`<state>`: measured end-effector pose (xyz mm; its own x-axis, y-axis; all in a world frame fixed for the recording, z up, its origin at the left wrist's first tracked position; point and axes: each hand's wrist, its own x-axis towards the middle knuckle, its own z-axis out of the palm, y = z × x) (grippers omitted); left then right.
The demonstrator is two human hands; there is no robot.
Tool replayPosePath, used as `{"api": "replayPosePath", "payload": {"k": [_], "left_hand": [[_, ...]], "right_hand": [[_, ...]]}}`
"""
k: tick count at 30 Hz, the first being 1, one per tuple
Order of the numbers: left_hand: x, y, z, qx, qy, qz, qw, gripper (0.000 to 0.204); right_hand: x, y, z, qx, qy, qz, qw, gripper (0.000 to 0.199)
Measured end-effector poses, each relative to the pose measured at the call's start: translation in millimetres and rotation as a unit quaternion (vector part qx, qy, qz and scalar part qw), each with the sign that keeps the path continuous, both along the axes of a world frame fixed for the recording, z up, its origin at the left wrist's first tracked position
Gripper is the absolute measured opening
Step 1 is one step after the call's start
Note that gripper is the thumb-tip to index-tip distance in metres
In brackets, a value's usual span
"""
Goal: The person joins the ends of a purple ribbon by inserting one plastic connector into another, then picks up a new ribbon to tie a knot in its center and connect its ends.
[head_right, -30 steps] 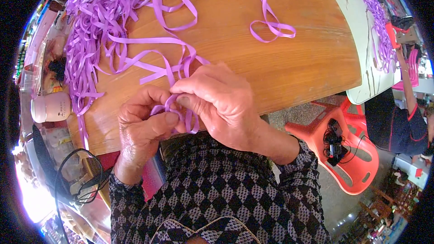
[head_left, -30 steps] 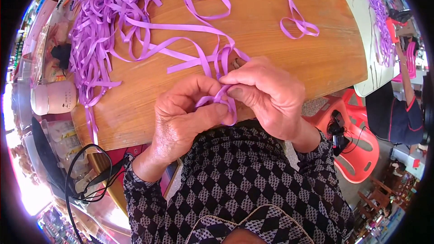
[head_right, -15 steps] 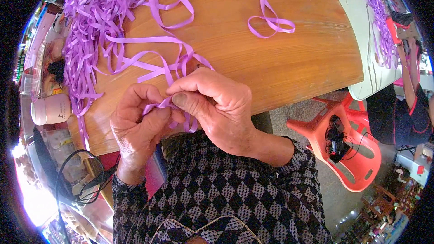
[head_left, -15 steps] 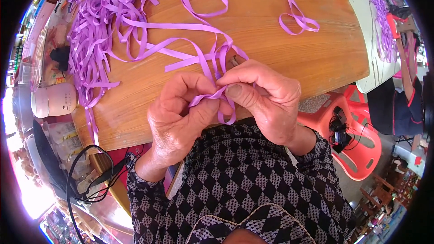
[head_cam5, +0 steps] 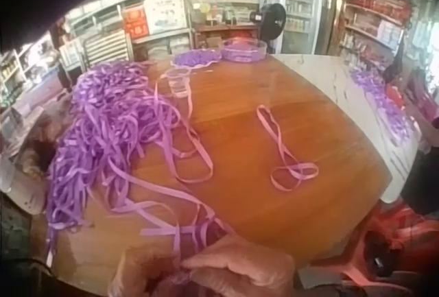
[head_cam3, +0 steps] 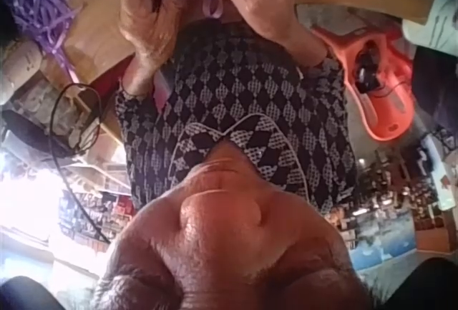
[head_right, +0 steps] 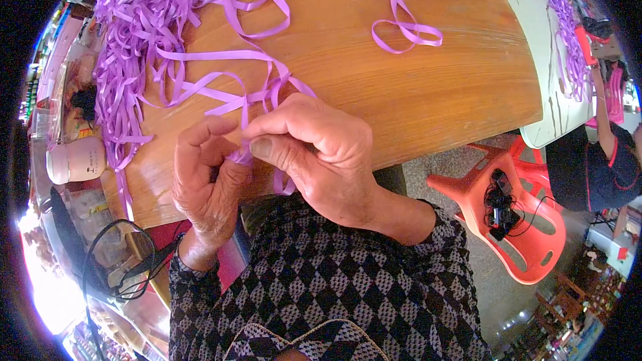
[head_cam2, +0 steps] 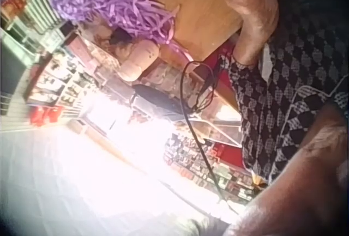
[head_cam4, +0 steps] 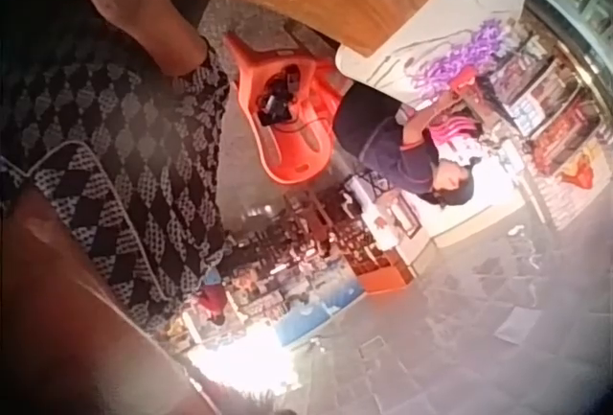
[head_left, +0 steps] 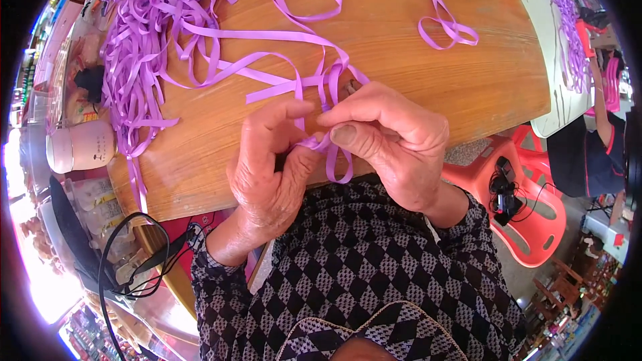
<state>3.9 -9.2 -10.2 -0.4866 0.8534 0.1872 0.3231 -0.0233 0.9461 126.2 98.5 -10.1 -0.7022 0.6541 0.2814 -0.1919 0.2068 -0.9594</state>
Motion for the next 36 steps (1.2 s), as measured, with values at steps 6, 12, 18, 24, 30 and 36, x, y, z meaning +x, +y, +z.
{"api": "replayPosePath", "payload": {"k": [6,12,18,24,30,36], "left_hand": [[-3,-4,-4,0.008,-0.026,-0.024,0.999,0.024],[0,-1,0,0.013,-0.067,-0.025,0.997,0.021],[-1,2,1,0.034,-0.225,0.003,0.974,0.015],[3,10,18,-0.004,-0.313,0.087,0.946,0.014],[1,8,16,0.010,-0.345,0.027,0.938,0.010],[-14,4,10,-0.064,-0.482,-0.028,0.873,0.015]], "right_hand": [[-2,-1,7,-0.300,-0.002,0.033,0.953,0.018],[-6,3,11,-0.308,0.009,-0.001,0.952,0.022],[-13,-13,-1,-0.155,0.023,-0.029,0.987,0.020],[-8,-7,-7,0.215,-0.015,-0.114,0.970,0.022],[-16,-3,-9,0.289,0.012,-0.122,0.949,0.023],[-10,0,-10,0.206,0.004,-0.072,0.976,0.015]]}}
